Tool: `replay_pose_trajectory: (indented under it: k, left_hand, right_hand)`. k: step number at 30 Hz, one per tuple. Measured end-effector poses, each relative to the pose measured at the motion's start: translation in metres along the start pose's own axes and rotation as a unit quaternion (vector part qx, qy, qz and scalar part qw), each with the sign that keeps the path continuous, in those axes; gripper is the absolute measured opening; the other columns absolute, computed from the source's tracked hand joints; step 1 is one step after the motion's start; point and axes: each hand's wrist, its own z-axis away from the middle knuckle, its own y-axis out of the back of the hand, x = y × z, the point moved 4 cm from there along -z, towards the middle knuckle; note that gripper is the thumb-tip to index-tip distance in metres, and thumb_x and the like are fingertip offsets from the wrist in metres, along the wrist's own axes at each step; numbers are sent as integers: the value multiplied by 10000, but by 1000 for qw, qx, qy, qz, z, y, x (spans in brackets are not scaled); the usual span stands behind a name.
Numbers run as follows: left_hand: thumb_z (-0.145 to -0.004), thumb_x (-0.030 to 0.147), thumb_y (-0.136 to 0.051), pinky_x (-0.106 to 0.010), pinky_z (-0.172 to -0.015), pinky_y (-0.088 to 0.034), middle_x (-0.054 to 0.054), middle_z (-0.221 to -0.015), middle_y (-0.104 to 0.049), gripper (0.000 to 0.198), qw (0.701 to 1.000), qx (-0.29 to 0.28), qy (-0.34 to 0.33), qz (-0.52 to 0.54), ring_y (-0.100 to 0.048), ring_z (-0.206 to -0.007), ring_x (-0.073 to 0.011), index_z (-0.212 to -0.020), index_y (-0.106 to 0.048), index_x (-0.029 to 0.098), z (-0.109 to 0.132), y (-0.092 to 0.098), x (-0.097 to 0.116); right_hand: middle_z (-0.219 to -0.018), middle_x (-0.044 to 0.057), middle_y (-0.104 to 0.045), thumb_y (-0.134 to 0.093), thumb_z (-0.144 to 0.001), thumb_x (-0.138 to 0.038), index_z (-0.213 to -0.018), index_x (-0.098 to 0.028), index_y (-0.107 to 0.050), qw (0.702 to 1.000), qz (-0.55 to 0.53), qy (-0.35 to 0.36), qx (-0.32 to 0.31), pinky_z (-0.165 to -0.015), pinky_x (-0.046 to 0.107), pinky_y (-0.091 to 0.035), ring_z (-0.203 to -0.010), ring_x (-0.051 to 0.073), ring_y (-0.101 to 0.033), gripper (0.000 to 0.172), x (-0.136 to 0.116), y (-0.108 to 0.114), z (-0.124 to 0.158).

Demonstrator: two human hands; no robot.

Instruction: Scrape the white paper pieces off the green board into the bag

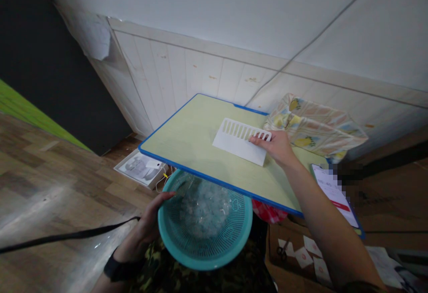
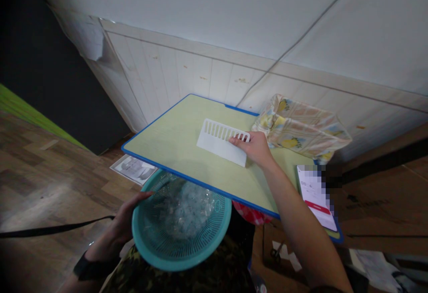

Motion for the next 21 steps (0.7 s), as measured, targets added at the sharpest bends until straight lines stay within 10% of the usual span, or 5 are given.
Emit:
replay_pose_trajectory:
  k: [21]
  left_hand:
    - [-771,153,-676,-328,-529,-574,-83,-591,-786,88,1000,-8,4,16,-716,-493,-244,-747,-761,144,2,-3,2]
  right_hand:
    - [-645,29,-707,-860,-597,-450,-704,-146,-775,984,-75,-38,-160,-487,245,-409,-533,139,-569,333,-16,-17,20]
